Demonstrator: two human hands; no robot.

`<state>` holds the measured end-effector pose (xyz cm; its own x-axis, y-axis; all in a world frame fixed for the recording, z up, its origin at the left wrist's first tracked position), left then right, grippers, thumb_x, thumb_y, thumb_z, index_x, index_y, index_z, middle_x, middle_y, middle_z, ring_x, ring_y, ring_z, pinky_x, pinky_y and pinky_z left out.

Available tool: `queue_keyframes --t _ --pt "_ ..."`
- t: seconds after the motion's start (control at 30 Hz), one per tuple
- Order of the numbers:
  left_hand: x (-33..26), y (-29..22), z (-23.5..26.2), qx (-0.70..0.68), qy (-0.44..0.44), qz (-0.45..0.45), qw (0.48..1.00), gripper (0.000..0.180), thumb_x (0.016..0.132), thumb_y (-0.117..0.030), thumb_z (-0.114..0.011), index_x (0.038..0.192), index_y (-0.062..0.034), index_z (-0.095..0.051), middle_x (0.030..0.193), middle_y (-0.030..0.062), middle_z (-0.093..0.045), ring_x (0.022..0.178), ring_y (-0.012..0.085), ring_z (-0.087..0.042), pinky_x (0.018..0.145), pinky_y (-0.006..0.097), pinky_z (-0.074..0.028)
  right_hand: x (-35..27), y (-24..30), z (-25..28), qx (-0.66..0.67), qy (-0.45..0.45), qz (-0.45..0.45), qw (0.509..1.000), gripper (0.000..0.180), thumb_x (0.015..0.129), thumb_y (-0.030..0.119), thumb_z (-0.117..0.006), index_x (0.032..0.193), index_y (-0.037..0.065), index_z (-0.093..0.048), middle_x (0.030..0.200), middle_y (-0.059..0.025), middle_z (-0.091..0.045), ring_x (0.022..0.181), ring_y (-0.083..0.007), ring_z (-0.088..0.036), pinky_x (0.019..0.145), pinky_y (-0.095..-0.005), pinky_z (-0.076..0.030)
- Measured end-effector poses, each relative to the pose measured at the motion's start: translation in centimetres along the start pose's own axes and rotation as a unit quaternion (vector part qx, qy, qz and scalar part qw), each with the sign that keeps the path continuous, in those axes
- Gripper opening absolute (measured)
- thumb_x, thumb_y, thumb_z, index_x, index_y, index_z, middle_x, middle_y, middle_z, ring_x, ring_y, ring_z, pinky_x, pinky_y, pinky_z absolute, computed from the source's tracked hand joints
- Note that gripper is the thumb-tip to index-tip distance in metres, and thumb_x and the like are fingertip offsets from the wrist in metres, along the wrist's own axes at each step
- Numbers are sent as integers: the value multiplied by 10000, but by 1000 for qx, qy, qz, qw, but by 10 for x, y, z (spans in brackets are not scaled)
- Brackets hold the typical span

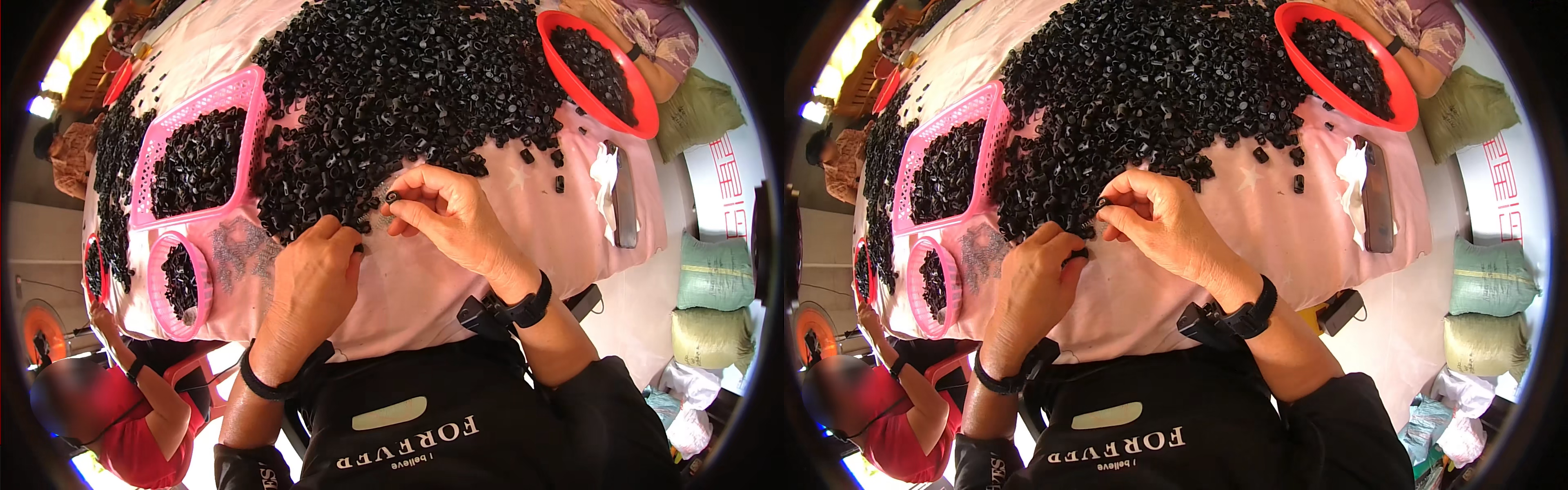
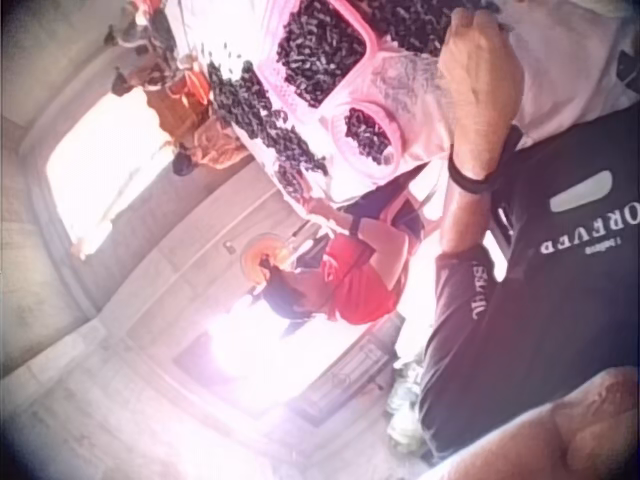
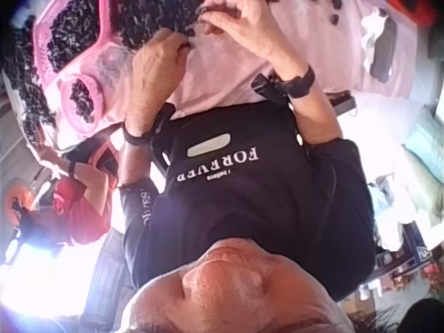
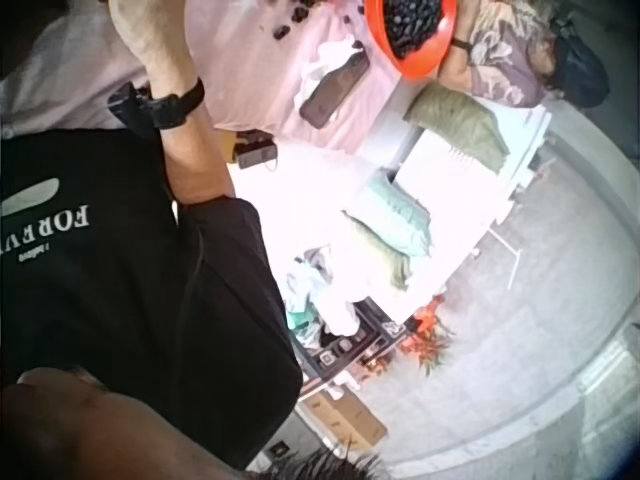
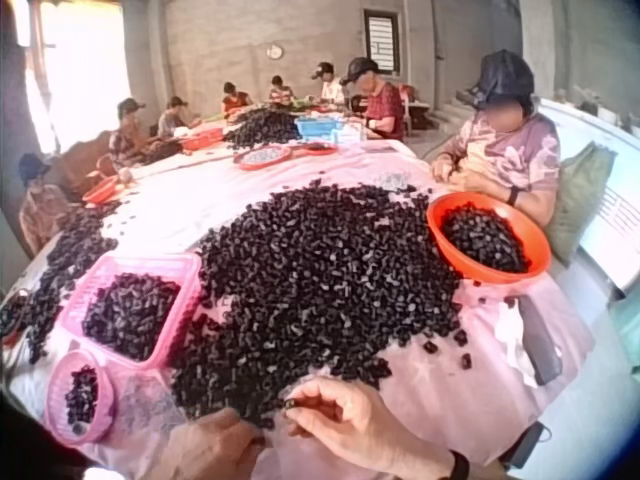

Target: Sorting and inspecting small black plastic shoe components on a table.

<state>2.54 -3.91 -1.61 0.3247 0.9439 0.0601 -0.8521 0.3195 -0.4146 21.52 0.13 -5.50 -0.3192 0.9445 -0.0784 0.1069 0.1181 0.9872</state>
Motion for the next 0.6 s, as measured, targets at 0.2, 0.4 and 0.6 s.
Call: queue_keyframes --t 0.2,0.4,0.6 --pt "3 -2 -2 -17 -2 -38 999 171 816 1 -740 985 -22 -726 899 130 -647 778 375 -676 681 456 -542 -1 -2 1 10 -2 6 1000 70 1000 17 -690 1041 -37 -670 906 -48 -724 818 -114 -737 730 -250 -596" --pt "8 0 0 -30 -15 -38 999 131 840 25 -706 966 -5 -721 877 143 -639 766 374 -671 673 449 -537 1 -1 2 5 2 14 1000 66 997 6 -689 1044 -37 -672 917 -45 -726 818 -112 -734 724 -250 -592" --pt "19 2 -7 -29 -55 -66 996 118 848 23 -700 961 -2 -724 876 147 -641 763 377 -672 673 445 -539 -1 3 1 -3 -4 11 1000 61 993 -7 -683 1044 -38 -676 911 -47 -729 821 -110 -734 723 -249 -583"
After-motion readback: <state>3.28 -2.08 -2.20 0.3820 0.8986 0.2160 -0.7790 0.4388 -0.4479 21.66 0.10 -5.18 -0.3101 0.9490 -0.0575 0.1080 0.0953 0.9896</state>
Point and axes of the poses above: each hand's wrist, its own x-axis towards the middle knuckle, its own z-axis out of the back of the hand, y = z × x, the point moved 3 cm from there along x, towards the middle knuckle
